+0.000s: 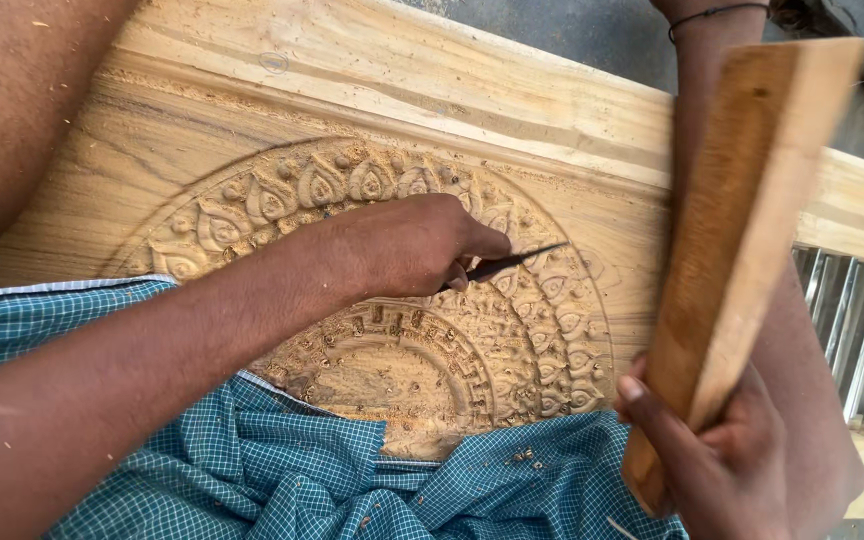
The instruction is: The person carves intricate patterns into a large wooden panel by striking a metal chisel with a wooden mallet. The person repeatedly strikes the chisel to chip away small pieces of wood, following the circular design in the center of the panel.
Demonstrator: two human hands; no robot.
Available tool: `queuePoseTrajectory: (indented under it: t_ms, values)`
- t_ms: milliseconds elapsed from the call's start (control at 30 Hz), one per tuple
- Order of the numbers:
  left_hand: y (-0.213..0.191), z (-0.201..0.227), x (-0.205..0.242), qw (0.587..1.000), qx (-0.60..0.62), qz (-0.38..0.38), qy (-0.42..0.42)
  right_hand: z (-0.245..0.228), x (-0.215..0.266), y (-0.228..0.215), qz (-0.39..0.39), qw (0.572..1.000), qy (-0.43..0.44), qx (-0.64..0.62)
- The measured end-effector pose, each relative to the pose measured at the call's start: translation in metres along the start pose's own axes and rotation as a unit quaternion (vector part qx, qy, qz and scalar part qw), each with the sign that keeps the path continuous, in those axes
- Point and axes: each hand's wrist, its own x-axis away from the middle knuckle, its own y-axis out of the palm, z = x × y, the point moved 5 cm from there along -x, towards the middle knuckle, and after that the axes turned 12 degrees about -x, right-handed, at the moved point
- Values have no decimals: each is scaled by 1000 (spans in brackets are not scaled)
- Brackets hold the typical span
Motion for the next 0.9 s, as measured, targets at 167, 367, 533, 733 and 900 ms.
queuePoseTrajectory:
  t_ms: [167,367,533,733,900]
  values:
    - [-1,8,-8,996,-46,-47,55,24,11,-28,51,992,-111,-37]
    - [-7,14,-4,987,-109,-54,104,34,12,-39,62,992,-108,19]
    - [0,13,-5,992,-66,-74,76,39,9,-35,70,990,-69,100]
    - [3,6,-26,995,-22,-83,40,58,-11,-50,62,991,20,119]
    - [3,0,-23,999,-5,-33,24,56,-38,-41,-79,938,45,336]
